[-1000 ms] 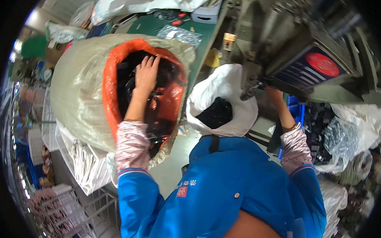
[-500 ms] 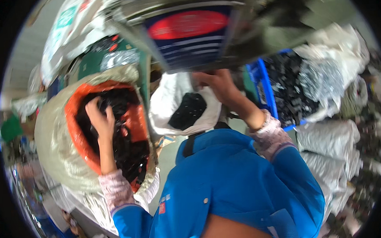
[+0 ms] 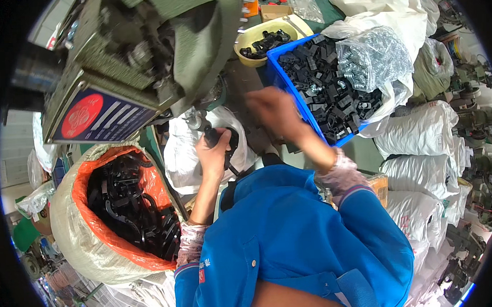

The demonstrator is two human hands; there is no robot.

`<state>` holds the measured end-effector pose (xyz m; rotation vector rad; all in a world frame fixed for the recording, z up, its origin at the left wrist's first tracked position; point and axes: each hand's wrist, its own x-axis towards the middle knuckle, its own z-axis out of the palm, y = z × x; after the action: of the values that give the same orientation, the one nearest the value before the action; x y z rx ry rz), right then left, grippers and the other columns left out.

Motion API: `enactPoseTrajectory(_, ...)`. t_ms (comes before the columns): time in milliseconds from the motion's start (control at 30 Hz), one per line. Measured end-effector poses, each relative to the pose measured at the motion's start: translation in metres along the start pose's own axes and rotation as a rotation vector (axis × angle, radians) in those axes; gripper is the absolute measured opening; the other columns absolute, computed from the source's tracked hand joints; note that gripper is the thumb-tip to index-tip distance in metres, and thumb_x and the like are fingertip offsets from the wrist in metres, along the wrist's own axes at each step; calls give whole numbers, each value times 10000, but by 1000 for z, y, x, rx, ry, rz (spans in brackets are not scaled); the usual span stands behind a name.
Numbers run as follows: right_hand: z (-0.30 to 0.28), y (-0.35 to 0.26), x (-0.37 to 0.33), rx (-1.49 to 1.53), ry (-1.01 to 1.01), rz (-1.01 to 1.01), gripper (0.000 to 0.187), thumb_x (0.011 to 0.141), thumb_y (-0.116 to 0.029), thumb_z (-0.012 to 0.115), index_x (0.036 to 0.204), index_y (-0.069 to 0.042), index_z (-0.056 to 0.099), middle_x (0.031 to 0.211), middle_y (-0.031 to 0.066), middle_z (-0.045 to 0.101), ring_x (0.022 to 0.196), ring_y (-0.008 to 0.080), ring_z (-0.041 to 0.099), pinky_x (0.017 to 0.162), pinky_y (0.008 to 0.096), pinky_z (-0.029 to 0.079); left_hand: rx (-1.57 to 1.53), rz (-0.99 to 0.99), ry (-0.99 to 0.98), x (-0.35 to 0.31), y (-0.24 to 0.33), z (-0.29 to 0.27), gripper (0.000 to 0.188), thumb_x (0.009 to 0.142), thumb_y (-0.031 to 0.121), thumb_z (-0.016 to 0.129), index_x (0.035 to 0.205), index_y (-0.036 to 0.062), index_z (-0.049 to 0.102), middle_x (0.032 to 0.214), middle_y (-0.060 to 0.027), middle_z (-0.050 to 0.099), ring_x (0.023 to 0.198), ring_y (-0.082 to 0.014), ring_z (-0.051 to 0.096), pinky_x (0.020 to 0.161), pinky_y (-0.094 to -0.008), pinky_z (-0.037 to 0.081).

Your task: The person repeatedly picks small black plastic components from a blue bin, joins them by hand, and places the assembled units into a white bag. The person also retrieves additional components from a large sack and continues the assembly cycle.

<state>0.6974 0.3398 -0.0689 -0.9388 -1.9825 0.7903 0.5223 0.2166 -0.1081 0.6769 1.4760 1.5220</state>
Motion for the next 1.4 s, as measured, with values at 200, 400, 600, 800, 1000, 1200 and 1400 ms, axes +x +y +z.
enactPoseTrajectory(200, -121, 100, -20, -805, -168, 225, 143, 805, -69, 634, 922, -68, 716, 939, 140, 622, 877, 338, 647, 718, 439, 549, 109, -34, -203, 16, 15, 75, 101, 862, 68, 714, 898, -7, 656, 693, -11, 616, 611, -86, 579, 579, -234, 459)
enactPoseTrajectory(400, -123, 121, -19, -908, -163, 60, 111, 771, -76, 637, 874, -37, 649, 960, 137, 599, 952, 328, 604, 721, 437, 546, -76, -112, -381, 37, 12, 136, 180, 864, 67, 701, 997, -40, 643, 843, -60, 655, 715, -114, 626, 680, -265, 548)
enactPoseTrajectory(600, -153, 94, -44, 210, 30, 470, 136, 911, -32, 641, 1037, 17, 651, 885, 79, 694, 796, 141, 670, 716, 287, 547, -10, -94, -538, 53, 18, 177, 268, 854, 76, 715, 1091, -34, 658, 947, -82, 680, 798, -137, 660, 756, -283, 563)
enactPoseTrajectory(800, -145, 71, -42, 612, 17, 555, 168, 928, -13, 629, 1082, 41, 671, 1036, 110, 716, 860, 128, 677, 765, 264, 540, 79, -52, -655, 51, 12, 208, 271, 844, 41, 724, 1100, -31, 669, 941, -72, 704, 813, -126, 667, 737, -270, 560)
enactPoseTrajectory(1000, -137, 83, -50, 792, 169, 596, 150, 891, 30, 643, 1036, 18, 683, 975, 86, 718, 845, 141, 682, 740, 263, 531, 31, -142, -630, 50, 10, 208, 184, 859, 104, 737, 962, -25, 657, 823, -80, 686, 667, -132, 663, 630, -267, 559)
enactPoseTrajectory(1200, -152, 105, -34, -333, -37, -30, 196, 832, 21, 650, 1018, -31, 684, 1044, 132, 681, 881, 299, 672, 777, 340, 550, -135, -381, -409, 56, 5, 189, 157, 881, 119, 707, 931, -16, 643, 810, -91, 662, 670, -184, 663, 638, -307, 579)
enactPoseTrajectory(1400, -119, 111, 14, -208, -85, 97, 338, 747, -1, 668, 1078, -72, 663, 1051, 135, 632, 1063, 328, 592, 832, 400, 533, -316, -357, -338, 49, -5, 167, 172, 865, 62, 707, 994, -30, 639, 909, -125, 677, 792, -207, 684, 742, -316, 579)
